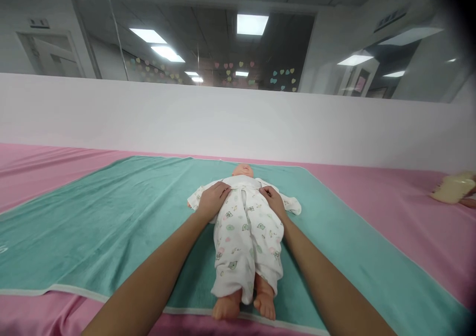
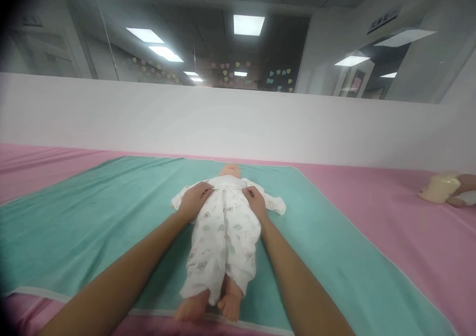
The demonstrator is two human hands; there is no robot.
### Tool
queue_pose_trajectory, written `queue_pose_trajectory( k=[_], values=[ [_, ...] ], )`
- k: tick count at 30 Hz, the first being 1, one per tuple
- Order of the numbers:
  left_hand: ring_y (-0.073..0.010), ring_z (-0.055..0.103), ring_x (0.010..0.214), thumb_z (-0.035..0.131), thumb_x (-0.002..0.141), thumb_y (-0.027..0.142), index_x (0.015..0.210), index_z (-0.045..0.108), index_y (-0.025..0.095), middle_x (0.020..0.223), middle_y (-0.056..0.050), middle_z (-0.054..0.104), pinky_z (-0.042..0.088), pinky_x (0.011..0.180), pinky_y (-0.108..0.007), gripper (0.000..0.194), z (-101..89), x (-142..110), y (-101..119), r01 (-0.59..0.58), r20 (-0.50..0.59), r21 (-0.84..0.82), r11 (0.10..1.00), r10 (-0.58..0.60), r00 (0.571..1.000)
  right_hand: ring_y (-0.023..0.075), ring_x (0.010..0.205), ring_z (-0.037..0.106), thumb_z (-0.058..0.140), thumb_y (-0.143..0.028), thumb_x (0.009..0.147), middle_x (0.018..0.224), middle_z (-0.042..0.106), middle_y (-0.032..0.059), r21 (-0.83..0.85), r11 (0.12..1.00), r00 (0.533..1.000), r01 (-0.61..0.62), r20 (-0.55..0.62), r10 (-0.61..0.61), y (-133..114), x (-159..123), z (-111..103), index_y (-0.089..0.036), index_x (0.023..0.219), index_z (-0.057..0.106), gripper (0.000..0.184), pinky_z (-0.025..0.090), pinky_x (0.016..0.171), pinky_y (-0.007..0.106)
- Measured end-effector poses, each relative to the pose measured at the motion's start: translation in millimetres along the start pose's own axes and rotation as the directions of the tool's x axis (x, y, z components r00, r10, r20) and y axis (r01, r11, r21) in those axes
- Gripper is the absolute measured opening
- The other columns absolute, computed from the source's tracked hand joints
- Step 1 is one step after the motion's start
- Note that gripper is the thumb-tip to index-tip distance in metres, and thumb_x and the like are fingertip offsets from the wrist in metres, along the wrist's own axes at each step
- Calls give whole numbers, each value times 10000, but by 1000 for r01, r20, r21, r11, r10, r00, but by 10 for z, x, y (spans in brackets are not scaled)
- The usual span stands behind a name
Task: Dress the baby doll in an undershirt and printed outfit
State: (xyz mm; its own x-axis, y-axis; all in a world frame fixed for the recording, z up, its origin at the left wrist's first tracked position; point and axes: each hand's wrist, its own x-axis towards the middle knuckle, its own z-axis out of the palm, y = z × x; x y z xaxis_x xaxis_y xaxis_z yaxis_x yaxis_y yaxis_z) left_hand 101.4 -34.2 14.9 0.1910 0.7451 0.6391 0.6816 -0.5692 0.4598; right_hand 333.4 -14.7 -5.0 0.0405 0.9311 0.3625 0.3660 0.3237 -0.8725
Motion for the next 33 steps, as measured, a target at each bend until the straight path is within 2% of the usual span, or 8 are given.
queue_pose_trajectory(
  k=[5, 14, 18, 22, 28, 33],
  values=[
    [-225, 540, 868, 403, 853, 356, 881, 607, 226, 906, -35, 637, 371, 791, -329, 243, 60, 92, -7, 247, 7, -140, 959, -248, 969, 165, 686, 457, 442, -557, 755, 692, 527, -4, -11, 1000, 1000, -14, 13, 14, 108, 76, 12, -190, 709, 531, 380, 353, 646, 271],
    [-213, 534, 775, 450, 793, 362, 752, 590, 175, 810, -62, 636, 373, 688, -309, 238, 207, 216, -147, 465, 42, -391, 794, -490, 871, 169, 670, 460, 449, -541, 726, 669, 538, -2, -38, 996, 996, -76, 41, 77, 234, 233, 33, -197, 635, 505, 361, 349, 638, 277],
    [-190, 536, 723, 484, 772, 396, 755, 585, 150, 742, -70, 623, 386, 655, -286, 267, 253, 198, -137, 495, 95, -500, 711, -523, 847, 185, 696, 491, 456, -502, 720, 700, 574, 33, -35, 991, 992, -126, 27, 127, 279, 288, 44, -191, 602, 504, 337, 363, 652, 297],
    [-164, 512, 626, 517, 740, 440, 737, 578, 142, 646, -44, 585, 387, 597, -276, 304, 271, 174, -141, 520, 156, -542, 660, -530, 834, 201, 729, 516, 463, -471, 724, 734, 600, 63, -35, 986, 986, -165, 21, 166, 268, 292, 46, -192, 598, 520, 311, 376, 665, 308],
    [-138, 493, 632, 532, 724, 384, 755, 562, 170, 696, -8, 569, 382, 580, -245, 219, 161, 95, -113, 529, 192, -540, 655, -517, 834, 179, 657, 481, 476, -501, 703, 655, 559, 15, -49, 980, 980, -191, 51, 193, 206, 182, -29, -194, 609, 520, 324, 348, 585, 285],
    [-139, 502, 617, 520, 716, 272, 746, 551, 179, 661, -1, 564, 384, 558, -236, 103, 32, 9, -108, 543, 300, -503, 673, -453, 839, 165, 637, 485, 499, -421, 689, 654, 585, 6, -7, 986, 971, -168, 172, 167, 175, 79, -146, -182, 636, 558, 251, 356, 571, 273]
  ],
)
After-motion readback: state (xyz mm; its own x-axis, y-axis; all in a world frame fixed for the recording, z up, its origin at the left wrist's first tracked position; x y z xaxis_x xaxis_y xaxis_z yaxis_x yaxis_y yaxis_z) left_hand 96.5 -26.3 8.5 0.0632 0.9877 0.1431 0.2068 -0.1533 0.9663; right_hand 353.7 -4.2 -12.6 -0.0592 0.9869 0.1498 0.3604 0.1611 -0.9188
